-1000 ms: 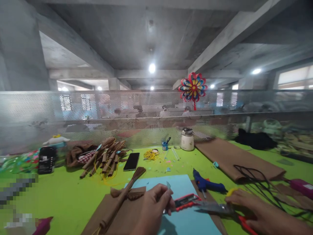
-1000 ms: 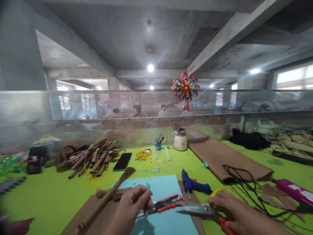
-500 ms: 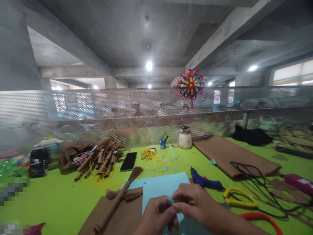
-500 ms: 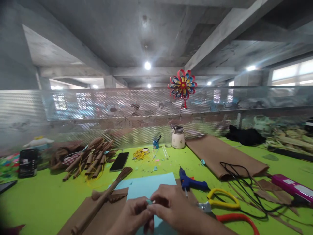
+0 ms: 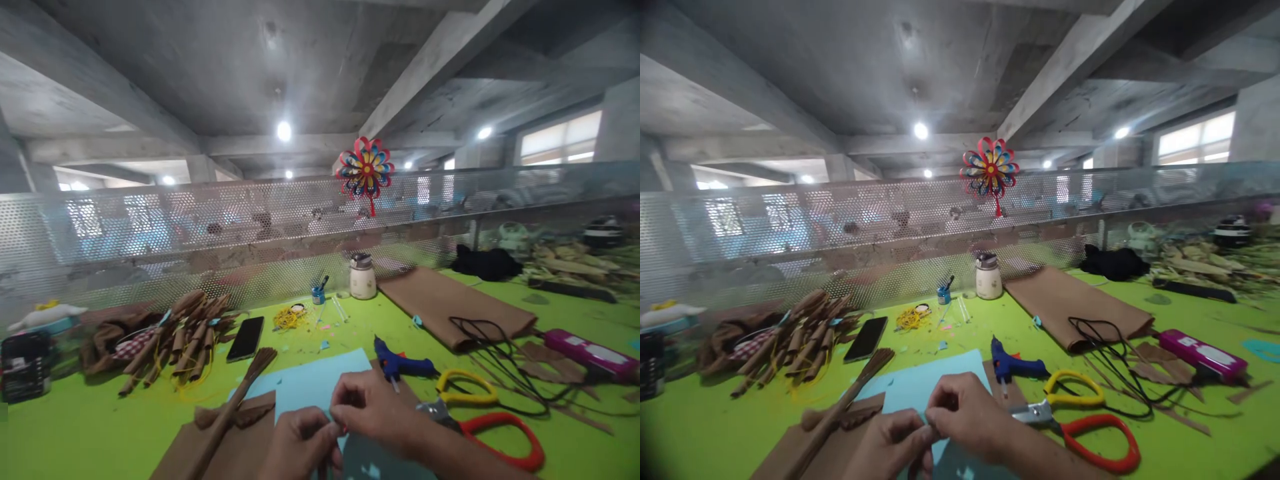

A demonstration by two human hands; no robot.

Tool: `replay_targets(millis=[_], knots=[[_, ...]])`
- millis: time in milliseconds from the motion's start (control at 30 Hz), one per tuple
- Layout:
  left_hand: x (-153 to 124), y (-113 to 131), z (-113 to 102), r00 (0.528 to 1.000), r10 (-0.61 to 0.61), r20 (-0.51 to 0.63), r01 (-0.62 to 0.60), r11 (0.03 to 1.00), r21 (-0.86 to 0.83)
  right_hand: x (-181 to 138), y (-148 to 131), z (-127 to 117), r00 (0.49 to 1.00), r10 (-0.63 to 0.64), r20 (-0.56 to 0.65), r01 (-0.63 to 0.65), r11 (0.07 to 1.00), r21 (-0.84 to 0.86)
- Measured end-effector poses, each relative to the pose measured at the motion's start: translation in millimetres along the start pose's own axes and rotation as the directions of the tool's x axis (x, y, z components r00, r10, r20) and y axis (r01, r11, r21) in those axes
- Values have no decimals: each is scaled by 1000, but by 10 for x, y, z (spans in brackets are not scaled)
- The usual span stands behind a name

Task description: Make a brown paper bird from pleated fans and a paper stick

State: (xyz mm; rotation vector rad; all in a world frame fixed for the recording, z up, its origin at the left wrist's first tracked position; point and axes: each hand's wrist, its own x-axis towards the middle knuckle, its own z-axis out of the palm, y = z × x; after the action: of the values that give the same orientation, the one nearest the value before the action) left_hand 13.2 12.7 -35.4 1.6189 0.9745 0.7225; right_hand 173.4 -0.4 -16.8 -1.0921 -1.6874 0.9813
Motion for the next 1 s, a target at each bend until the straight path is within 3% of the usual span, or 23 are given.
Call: replay_targets(millis=[167,300,567,733,1000], knots=[[11,17,-14,969,180,-167,-112,929,354,43,93,116,990,26,-137,-34,998,-59],[18,15,-15,963,217,-157,-119,873,473,59,186,169,986,0,-164,-17,995,-100],[-37,73,-23,962,251,-109,-164,848,505,44,241,157,993,19,-116,-21,1000,-9],[-53,112,-56,962,265,-65,-204,856,475,36,177,91,997,78,-11,-76,985,152],[-118,266,-39,987,157,44,-163,950,265,-17,199,-27,991,53,121,-88,949,302]])
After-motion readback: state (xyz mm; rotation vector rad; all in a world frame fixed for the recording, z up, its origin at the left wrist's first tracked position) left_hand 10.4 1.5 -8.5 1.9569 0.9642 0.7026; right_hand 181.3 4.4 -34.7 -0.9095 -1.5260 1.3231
